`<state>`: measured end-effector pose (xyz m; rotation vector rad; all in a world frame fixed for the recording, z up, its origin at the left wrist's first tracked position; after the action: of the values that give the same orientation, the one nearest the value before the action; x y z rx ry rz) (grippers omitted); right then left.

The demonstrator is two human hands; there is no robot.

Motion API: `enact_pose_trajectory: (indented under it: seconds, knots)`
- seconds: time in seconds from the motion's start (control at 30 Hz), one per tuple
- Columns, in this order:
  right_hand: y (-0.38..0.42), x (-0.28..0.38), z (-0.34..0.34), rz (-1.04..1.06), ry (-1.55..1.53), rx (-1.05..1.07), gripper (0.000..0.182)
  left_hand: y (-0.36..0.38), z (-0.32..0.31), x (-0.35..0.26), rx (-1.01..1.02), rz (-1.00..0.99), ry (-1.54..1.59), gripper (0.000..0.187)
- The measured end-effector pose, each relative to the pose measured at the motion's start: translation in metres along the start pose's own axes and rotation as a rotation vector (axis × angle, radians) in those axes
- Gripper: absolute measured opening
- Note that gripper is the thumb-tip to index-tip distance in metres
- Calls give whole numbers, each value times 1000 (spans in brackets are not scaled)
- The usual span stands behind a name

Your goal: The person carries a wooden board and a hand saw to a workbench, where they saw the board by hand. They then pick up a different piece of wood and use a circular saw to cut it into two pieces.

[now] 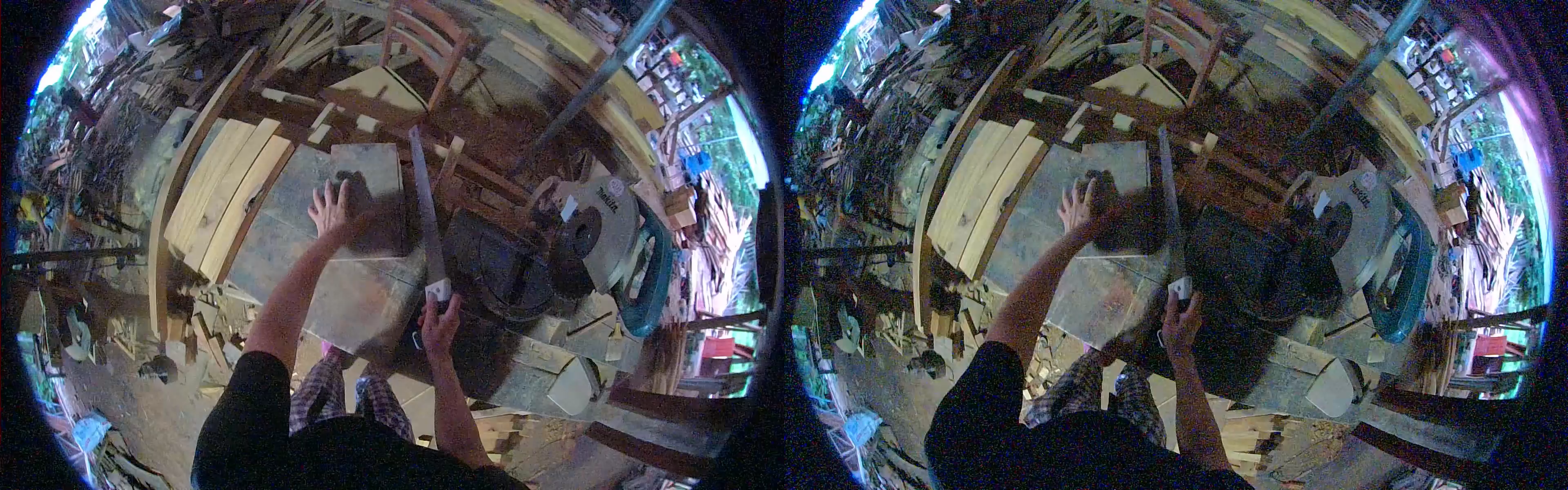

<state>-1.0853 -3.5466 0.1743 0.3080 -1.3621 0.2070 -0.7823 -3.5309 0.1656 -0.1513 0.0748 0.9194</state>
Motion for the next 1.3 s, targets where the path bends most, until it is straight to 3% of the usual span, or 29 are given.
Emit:
enact_pose_trajectory:
  seconds: [0.03,0.1,0.13,0.2,0.3,0.37,0.43,0.47,0.53,0.63,0.7,0.77,0.8,0.87,0.93,0.97,1.03,1.1,1.13,1.2,1.3]
  knots:
    - [1,5,4,9,-2,-9,21,-14,1,-2,-8,-8,5,98]
    - [8,7,9,-119,-142,28,21,-43,18,-16,91,-359,-27,93]
    - [15,7,11,-110,-144,17,21,-62,-9,-17,-6,-398,-69,102]
    - [30,6,15,-254,-316,-52,21,-94,-16,-27,-8,-373,-55,104]
    - [54,22,24,-219,-299,-117,21,-139,-23,-39,21,-319,-80,110]
    - [68,10,34,-266,-285,-152,21,-160,-16,-41,281,-321,-128,108]
    - [83,-1,40,-320,-288,-191,20,-202,-58,-35,376,-359,-106,106]
    - [89,-3,41,-245,-274,-183,20,-217,-71,-29,465,-380,-87,105]
    - [103,-9,46,-133,-218,-153,18,-228,-60,-17,443,-459,-25,100]
    - [113,23,41,-232,-365,-270,23,-222,17,-24,382,-584,-6,90]
    - [116,34,42,-202,-402,-258,23,-206,95,-28,332,-647,-63,84]
    - [112,43,41,-166,-441,-238,24,-173,171,-33,298,-799,112,63]
    - [109,47,41,-147,-415,-241,21,-153,207,-37,289,-803,103,63]
    - [103,48,42,-79,-271,-208,19,-114,260,-45,51,-836,174,51]
    - [92,58,40,-59,-298,-198,19,-84,269,-51,-84,-878,66,45]
    - [86,62,39,-48,-317,-192,19,-71,269,-52,-207,-918,-37,39]
    - [76,67,33,-70,-367,-182,20,-58,209,-47,-371,-1022,-270,38]
    - [70,73,27,-110,-421,-210,20,-37,165,-51,-185,-993,-125,42]
    - [66,66,26,-131,-380,-216,19,-27,128,-44,-186,-987,-119,42]
    - [61,68,27,-122,-344,-185,19,-3,46,-31,-500,-1078,-392,48]
    - [53,46,31,-100,-232,-113,20,46,-12,-25,-507,-1056,-516,49]
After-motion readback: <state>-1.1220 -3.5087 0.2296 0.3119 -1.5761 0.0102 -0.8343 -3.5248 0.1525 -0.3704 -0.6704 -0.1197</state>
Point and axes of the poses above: each hand's wrist, its own y-axis away from the middle knuckle, its own z-axis out of the back of the hand, x = y × z, the point moved 1 cm from there along -y, towards the middle knuckle, and after that the axes turned 11 degrees about -y, right-handed, at the moved point
